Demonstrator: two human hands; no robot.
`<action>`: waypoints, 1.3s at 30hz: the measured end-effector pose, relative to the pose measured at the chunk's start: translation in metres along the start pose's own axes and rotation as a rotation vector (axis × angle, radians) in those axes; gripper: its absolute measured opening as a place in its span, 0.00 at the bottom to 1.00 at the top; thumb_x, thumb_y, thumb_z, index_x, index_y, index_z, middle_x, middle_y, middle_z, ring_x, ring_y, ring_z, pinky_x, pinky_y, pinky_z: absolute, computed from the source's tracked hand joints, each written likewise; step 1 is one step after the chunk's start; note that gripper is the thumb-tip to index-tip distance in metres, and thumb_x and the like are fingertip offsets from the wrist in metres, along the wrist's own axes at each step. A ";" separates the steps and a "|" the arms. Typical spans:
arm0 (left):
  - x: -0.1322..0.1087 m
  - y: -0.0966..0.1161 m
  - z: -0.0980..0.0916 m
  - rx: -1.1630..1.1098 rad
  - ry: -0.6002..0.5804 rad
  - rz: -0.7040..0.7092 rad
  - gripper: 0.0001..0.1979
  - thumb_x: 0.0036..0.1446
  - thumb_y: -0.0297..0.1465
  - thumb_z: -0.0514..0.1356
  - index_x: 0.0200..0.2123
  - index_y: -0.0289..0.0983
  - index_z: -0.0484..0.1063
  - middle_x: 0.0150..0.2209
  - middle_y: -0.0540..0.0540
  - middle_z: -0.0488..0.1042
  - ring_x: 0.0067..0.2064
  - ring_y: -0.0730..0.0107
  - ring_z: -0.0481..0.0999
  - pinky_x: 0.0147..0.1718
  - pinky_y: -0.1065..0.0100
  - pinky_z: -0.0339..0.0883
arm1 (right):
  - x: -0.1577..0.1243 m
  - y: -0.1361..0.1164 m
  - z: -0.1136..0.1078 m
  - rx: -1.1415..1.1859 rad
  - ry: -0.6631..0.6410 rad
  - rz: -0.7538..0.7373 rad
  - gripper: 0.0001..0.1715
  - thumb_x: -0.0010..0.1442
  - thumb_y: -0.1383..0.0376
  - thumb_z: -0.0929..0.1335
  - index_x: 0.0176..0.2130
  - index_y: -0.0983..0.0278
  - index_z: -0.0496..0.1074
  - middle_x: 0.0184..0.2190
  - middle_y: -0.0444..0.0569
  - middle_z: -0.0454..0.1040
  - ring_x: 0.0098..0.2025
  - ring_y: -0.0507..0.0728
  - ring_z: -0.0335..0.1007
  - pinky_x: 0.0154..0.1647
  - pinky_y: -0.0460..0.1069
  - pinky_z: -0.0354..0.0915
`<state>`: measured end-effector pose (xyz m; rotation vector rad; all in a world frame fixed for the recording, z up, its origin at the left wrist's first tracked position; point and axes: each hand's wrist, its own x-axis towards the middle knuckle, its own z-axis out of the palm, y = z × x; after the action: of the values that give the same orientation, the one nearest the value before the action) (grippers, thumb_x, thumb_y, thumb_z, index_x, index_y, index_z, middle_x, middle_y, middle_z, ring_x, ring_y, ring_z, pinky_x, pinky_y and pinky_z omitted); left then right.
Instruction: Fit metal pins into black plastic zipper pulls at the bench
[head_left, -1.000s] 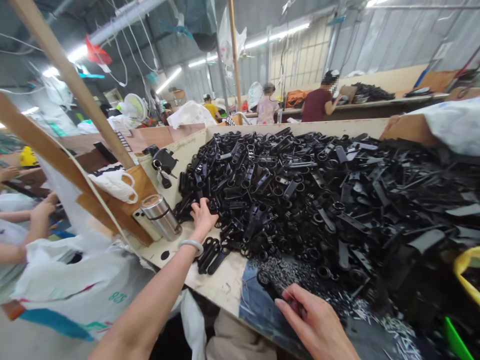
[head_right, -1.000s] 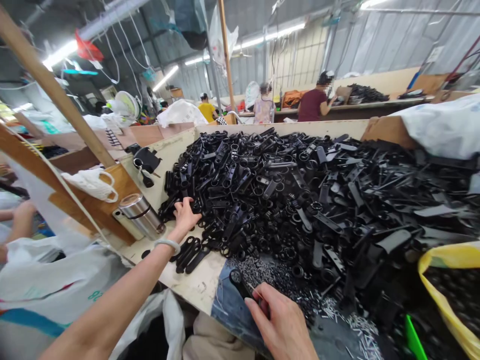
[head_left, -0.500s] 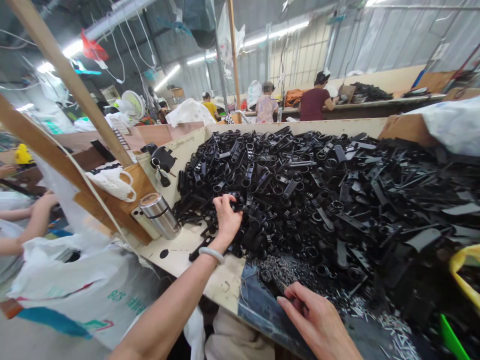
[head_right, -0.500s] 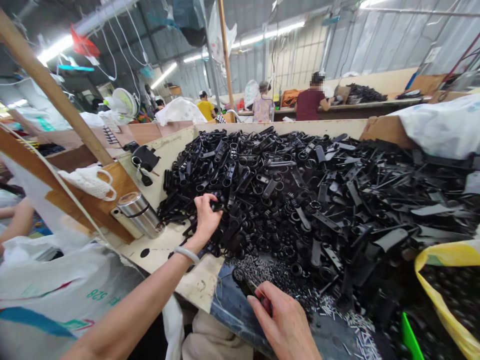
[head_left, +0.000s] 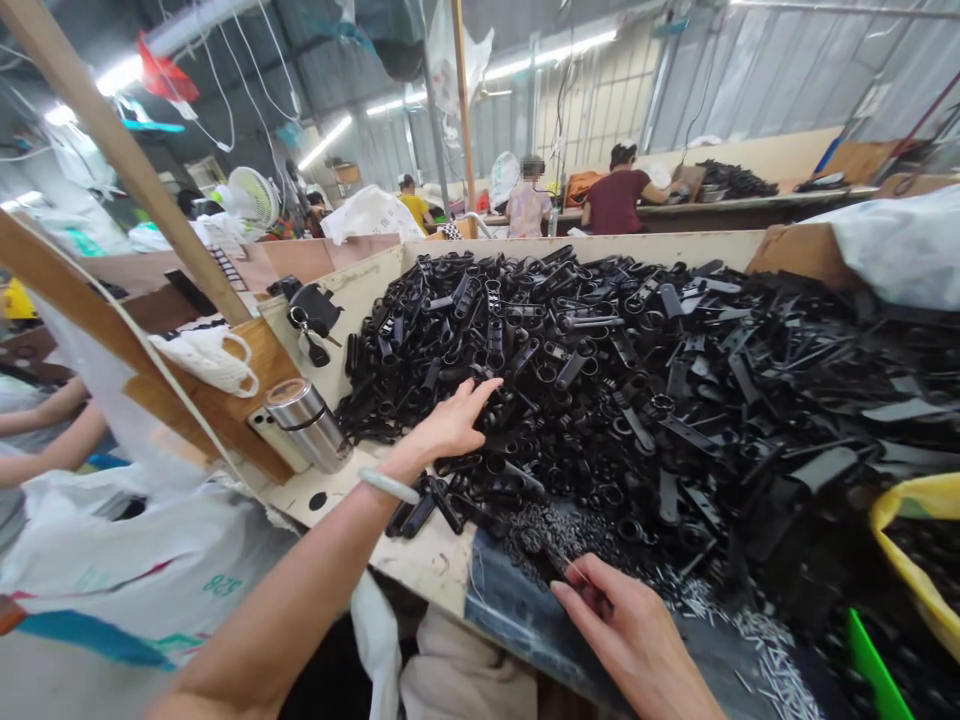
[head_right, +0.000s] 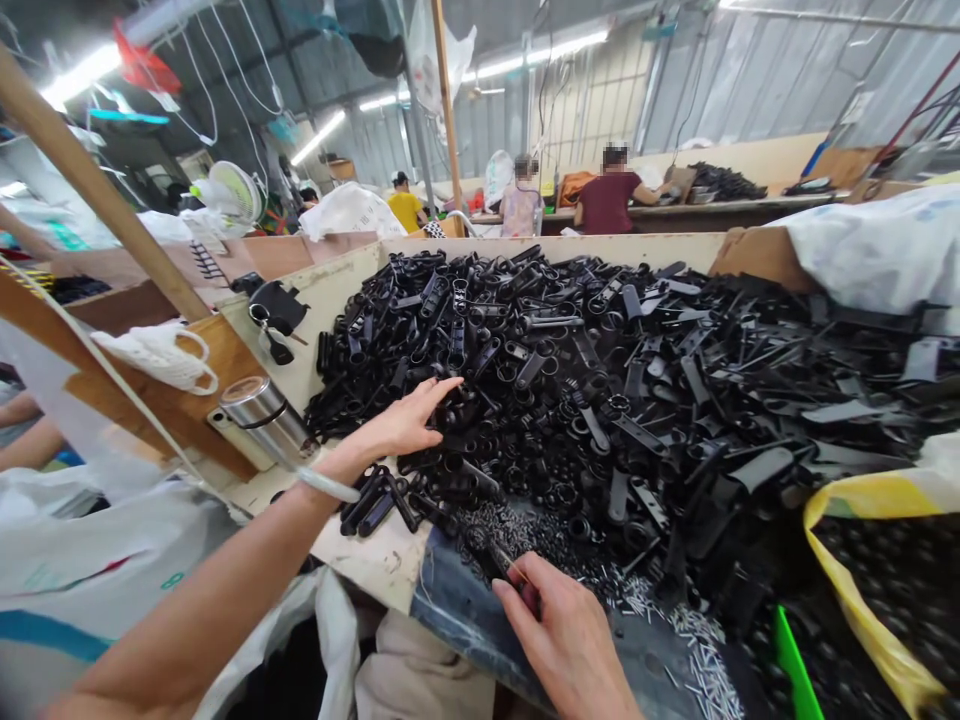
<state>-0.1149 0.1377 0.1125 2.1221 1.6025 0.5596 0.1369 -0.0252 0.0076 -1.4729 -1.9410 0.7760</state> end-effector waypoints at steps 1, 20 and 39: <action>-0.001 -0.002 -0.008 -0.007 -0.022 0.011 0.49 0.42 0.15 0.61 0.67 0.52 0.63 0.68 0.45 0.65 0.67 0.49 0.68 0.64 0.53 0.63 | 0.001 -0.005 0.002 0.008 -0.018 -0.006 0.19 0.67 0.52 0.65 0.29 0.59 0.69 0.20 0.41 0.70 0.23 0.54 0.67 0.26 0.46 0.58; -0.056 -0.102 -0.030 0.280 0.015 -0.559 0.19 0.67 0.38 0.63 0.57 0.37 0.72 0.56 0.41 0.75 0.52 0.57 0.78 0.49 0.51 0.76 | 0.089 -0.105 0.028 -0.486 -0.339 -0.036 0.13 0.61 0.71 0.67 0.42 0.65 0.81 0.40 0.59 0.83 0.44 0.64 0.81 0.40 0.50 0.66; -0.032 -0.079 0.019 -0.048 0.423 -0.394 0.18 0.67 0.38 0.62 0.56 0.37 0.72 0.54 0.41 0.75 0.49 0.59 0.79 0.47 0.53 0.77 | 0.121 -0.075 -0.002 -0.465 -0.087 0.057 0.08 0.64 0.66 0.68 0.37 0.61 0.79 0.33 0.49 0.82 0.37 0.58 0.78 0.33 0.48 0.55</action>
<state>-0.1750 0.1247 0.0506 1.6551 2.1394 0.9392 0.0637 0.0753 0.0765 -1.7900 -2.2591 0.4306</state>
